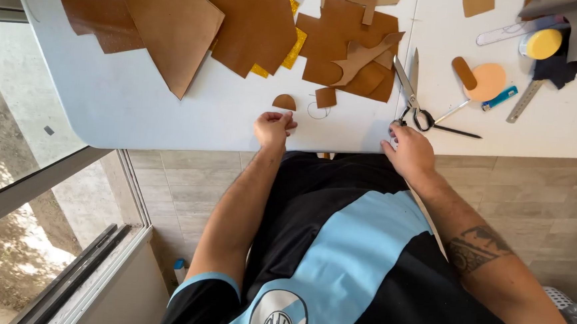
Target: Applying adhesive to a leather cutout and buffing it with a cloth in a workshop.
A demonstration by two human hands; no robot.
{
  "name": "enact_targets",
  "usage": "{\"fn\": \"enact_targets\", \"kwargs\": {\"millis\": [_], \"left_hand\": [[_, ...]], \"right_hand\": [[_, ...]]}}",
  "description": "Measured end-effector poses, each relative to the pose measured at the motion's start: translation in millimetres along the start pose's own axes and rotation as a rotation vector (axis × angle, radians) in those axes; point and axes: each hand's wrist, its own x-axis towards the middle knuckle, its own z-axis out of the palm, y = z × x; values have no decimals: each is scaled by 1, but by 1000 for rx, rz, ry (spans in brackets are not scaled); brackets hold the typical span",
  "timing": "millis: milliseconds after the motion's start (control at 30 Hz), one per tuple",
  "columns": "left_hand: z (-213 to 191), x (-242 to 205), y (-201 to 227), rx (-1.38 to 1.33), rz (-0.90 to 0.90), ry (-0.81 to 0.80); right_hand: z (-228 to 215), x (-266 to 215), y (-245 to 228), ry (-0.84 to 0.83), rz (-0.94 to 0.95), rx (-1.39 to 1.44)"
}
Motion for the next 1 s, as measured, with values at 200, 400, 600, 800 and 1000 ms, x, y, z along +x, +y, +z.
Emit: {"fn": "enact_targets", "kwargs": {"millis": [200, 400, 600, 800, 1000], "left_hand": [[-40, 0, -5, 819, 734, -22], [-42, 6, 2, 1441, 1310, -216], [-24, -28, 13, 1357, 954, -123], [-86, -20, -109, 1051, 885, 338], [-121, 23, -214, 1349, 141, -32]], "right_hand": [[5, -4, 20, 40, 25, 92], [-15, -1, 41, 145, 2, 144], [-14, 3, 35, 128, -173, 227], [48, 23, 29, 245, -550, 67], [73, 76, -28, 417, -864, 78]]}}
